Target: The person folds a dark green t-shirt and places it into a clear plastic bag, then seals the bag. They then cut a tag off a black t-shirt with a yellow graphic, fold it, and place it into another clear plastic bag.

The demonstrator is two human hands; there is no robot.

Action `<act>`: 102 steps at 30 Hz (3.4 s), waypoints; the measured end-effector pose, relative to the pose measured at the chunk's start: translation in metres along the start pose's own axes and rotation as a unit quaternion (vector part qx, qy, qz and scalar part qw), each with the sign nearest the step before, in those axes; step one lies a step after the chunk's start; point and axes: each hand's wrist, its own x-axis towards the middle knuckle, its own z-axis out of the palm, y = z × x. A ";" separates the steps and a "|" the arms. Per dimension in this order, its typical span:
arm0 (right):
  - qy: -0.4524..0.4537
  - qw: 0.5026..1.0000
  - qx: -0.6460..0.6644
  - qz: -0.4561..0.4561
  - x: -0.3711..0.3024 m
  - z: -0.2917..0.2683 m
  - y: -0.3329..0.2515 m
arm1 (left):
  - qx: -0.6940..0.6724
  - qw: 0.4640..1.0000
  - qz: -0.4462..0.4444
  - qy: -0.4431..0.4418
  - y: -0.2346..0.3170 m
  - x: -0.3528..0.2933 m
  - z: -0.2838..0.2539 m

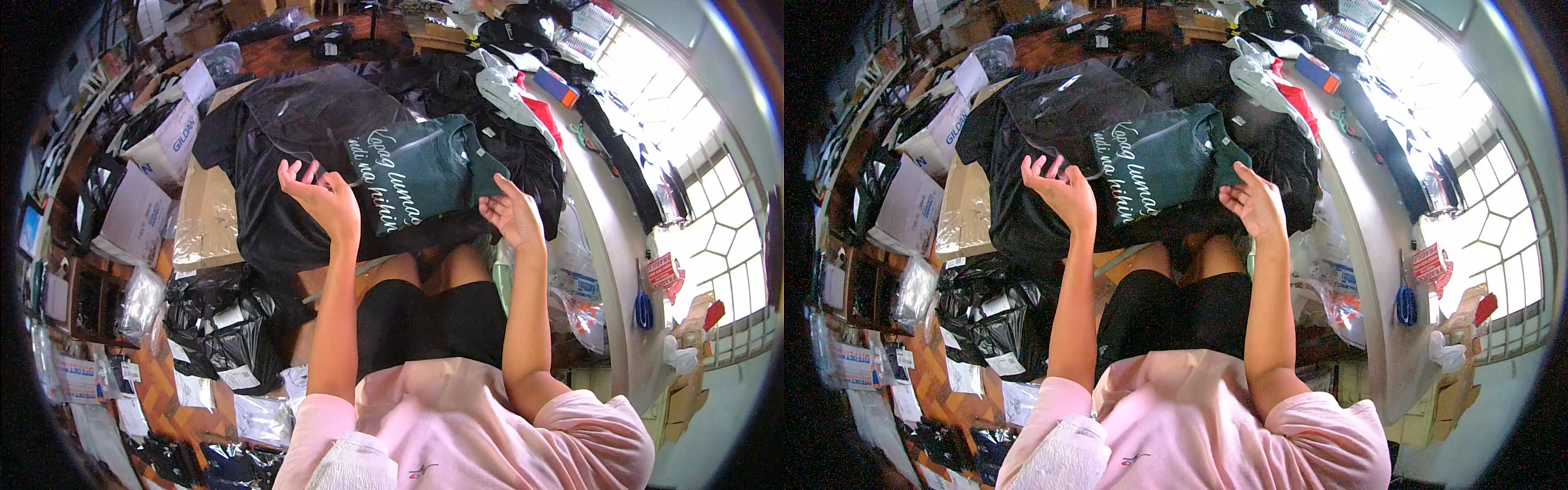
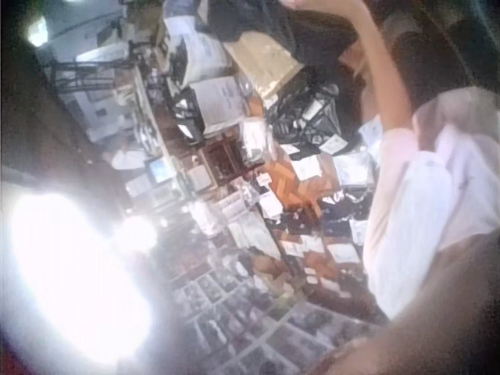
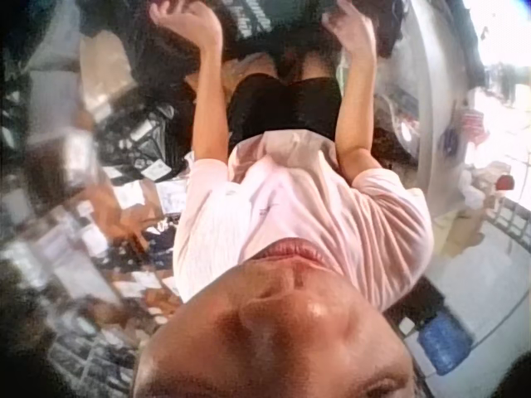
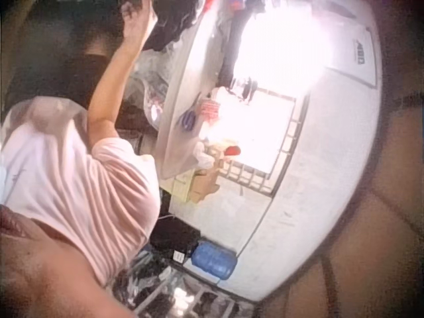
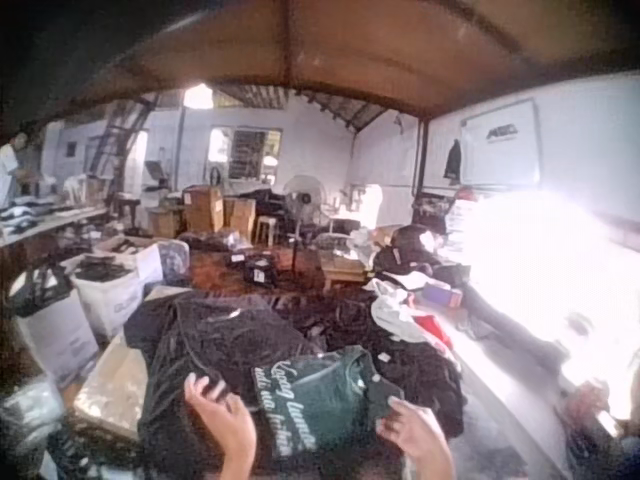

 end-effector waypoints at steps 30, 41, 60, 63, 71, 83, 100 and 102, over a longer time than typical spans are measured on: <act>0.110 0.973 -0.154 -0.130 0.001 0.054 0.032 | 0.403 0.834 0.211 -0.311 0.022 0.016 -0.001; 0.060 0.984 0.129 -0.112 -0.023 -0.043 -0.001 | 0.421 0.820 0.177 -0.346 0.020 -0.001 0.011; 0.018 0.966 0.239 0.093 -0.033 -0.117 -0.007 | 0.082 0.885 -0.161 -0.429 0.070 -0.146 0.019; 0.015 0.974 0.202 0.104 -0.031 -0.126 -0.005 | -0.072 0.788 -0.379 -0.479 0.057 -0.152 0.024; 0.059 0.994 -0.088 0.019 -0.051 -0.107 -0.033 | -0.110 0.749 -0.410 -0.509 0.086 -0.132 0.037; 0.023 0.789 -0.587 -0.182 -0.064 -0.035 -0.036 | 0.147 0.726 0.116 -0.662 0.117 -0.150 0.036; 0.021 0.863 -0.468 -0.188 -0.065 -0.045 -0.030 | 0.333 0.835 0.171 -0.403 -0.011 0.029 0.006; 0.016 0.878 -0.443 -0.180 -0.069 -0.040 -0.036 | 0.305 0.848 0.154 -0.406 -0.012 0.029 0.010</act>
